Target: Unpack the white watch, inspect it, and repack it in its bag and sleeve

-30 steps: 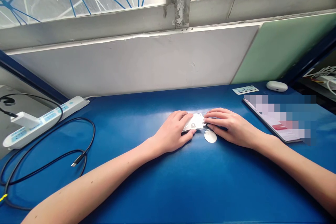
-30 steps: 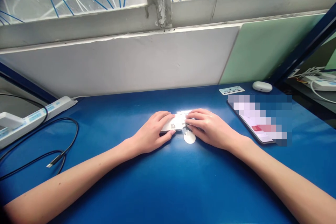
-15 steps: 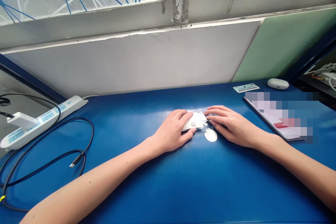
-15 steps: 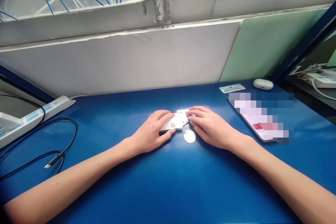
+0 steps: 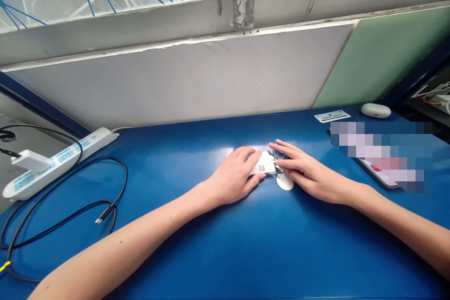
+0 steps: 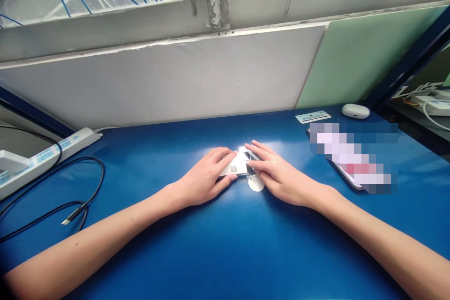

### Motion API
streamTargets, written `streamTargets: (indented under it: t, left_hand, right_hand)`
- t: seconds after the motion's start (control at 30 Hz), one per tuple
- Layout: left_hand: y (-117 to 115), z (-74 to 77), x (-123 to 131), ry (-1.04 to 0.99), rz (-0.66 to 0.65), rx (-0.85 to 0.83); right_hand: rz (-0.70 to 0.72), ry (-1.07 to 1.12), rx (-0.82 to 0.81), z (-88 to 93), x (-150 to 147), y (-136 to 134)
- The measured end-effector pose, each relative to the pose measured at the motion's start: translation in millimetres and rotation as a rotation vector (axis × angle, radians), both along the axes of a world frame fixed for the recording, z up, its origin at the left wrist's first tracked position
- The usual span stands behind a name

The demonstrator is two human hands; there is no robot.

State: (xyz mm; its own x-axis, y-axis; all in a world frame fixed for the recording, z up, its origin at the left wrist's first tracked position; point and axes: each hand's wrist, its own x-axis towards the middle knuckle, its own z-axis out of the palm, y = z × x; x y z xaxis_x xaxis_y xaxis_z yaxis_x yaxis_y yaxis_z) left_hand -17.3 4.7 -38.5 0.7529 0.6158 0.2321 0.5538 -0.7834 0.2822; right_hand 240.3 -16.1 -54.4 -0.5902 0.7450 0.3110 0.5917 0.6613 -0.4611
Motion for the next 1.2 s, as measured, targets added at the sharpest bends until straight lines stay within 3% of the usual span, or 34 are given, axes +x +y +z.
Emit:
streamTargets:
  t: [0.17, 0.4, 0.77, 1.2]
  left_hand:
    - [-1.1, 2.5, 0.2, 0.174, -0.019, -0.011]
    - [0.6, 2.5, -1.9, 0.177, -0.013, -0.029]
    - [1.6, 3.4, -4.8, 0.097, 0.025, -0.075]
    - [3.8, -0.8, -5.7, 0.105, 0.039, -0.054]
  right_hand:
    - [-0.051, -0.005, 0.082, 2.0, 5.4, 7.2]
    - [-0.226, -0.021, 0.256, 8.3, 9.2, 14.0]
    - [-0.062, 0.105, 0.079, 13.7, -5.1, 3.4]
    - [-0.009, 0.031, 0.208, 11.9, -7.9, -0.9]
